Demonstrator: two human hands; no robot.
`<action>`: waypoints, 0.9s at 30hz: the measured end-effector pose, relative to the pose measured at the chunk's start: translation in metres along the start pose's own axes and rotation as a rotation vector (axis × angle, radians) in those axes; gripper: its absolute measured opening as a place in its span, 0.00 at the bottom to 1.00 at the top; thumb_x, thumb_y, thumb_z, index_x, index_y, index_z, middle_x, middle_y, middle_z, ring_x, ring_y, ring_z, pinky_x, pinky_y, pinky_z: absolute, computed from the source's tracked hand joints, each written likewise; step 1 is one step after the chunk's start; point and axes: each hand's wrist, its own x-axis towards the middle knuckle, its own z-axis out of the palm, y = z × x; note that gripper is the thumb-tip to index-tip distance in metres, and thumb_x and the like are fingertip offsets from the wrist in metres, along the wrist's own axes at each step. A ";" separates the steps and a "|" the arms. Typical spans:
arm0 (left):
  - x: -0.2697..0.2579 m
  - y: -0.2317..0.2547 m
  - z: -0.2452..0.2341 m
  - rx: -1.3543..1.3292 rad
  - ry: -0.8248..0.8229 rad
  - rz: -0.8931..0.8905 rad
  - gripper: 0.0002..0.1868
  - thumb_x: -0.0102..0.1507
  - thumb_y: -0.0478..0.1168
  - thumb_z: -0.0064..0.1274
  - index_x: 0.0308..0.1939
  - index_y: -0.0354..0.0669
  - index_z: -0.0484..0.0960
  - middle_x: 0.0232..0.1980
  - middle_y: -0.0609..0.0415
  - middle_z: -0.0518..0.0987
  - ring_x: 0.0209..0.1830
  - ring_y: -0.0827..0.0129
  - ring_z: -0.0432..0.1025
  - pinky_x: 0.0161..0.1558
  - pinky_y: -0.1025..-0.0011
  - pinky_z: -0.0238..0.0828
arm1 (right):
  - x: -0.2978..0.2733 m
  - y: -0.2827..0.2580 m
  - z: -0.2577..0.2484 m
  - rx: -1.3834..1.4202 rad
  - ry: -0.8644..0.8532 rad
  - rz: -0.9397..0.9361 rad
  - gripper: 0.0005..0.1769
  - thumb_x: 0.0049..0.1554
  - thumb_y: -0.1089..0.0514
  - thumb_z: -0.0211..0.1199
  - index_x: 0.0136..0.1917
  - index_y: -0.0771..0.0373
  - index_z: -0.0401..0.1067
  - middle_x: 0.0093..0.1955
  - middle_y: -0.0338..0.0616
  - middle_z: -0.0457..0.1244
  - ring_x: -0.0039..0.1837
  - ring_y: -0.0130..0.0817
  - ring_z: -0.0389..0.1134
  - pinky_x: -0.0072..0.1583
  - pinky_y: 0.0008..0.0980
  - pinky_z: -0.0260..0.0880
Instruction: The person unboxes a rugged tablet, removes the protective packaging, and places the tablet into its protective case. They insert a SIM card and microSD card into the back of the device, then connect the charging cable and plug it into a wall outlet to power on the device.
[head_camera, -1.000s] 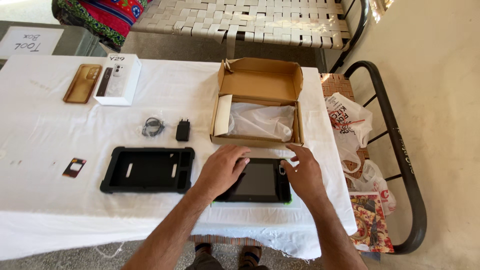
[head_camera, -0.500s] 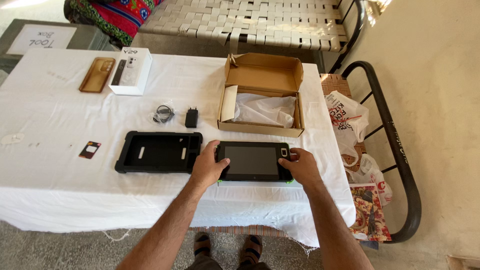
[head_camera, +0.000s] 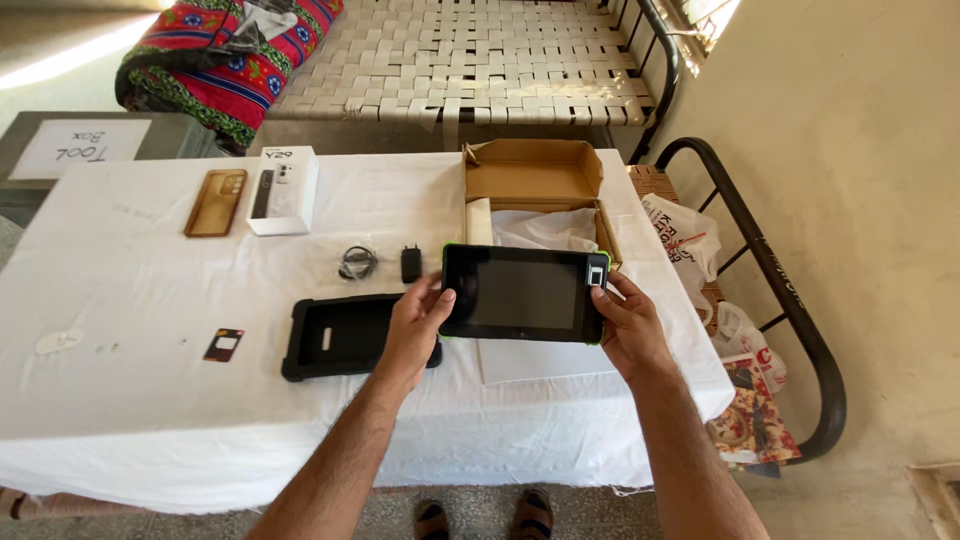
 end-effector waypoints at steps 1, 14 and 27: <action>-0.002 0.004 -0.005 -0.056 -0.016 -0.039 0.25 0.70 0.44 0.54 0.69 0.39 0.74 0.55 0.51 0.81 0.55 0.72 0.73 0.57 0.68 0.71 | -0.002 0.006 0.007 0.018 0.010 -0.017 0.22 0.63 0.64 0.57 0.71 0.67 0.65 0.54 0.46 0.71 0.52 0.30 0.73 0.54 0.30 0.76; -0.022 0.045 -0.056 -0.150 0.058 -0.187 0.33 0.69 0.64 0.32 0.72 0.52 0.67 0.68 0.63 0.73 0.66 0.80 0.66 0.70 0.63 0.55 | -0.013 0.050 0.085 0.192 0.136 -0.205 0.21 0.71 0.47 0.45 0.63 0.64 0.68 0.59 0.42 0.68 0.60 0.29 0.70 0.64 0.33 0.70; -0.016 0.060 -0.031 -0.433 -0.121 0.240 0.58 0.44 0.22 0.42 0.82 0.45 0.52 0.88 0.54 0.44 0.85 0.78 0.39 0.79 0.74 0.37 | -0.020 0.000 0.118 0.307 -0.126 -0.112 0.39 0.60 0.47 0.53 0.81 0.61 0.53 0.80 0.52 0.55 0.76 0.38 0.60 0.74 0.40 0.60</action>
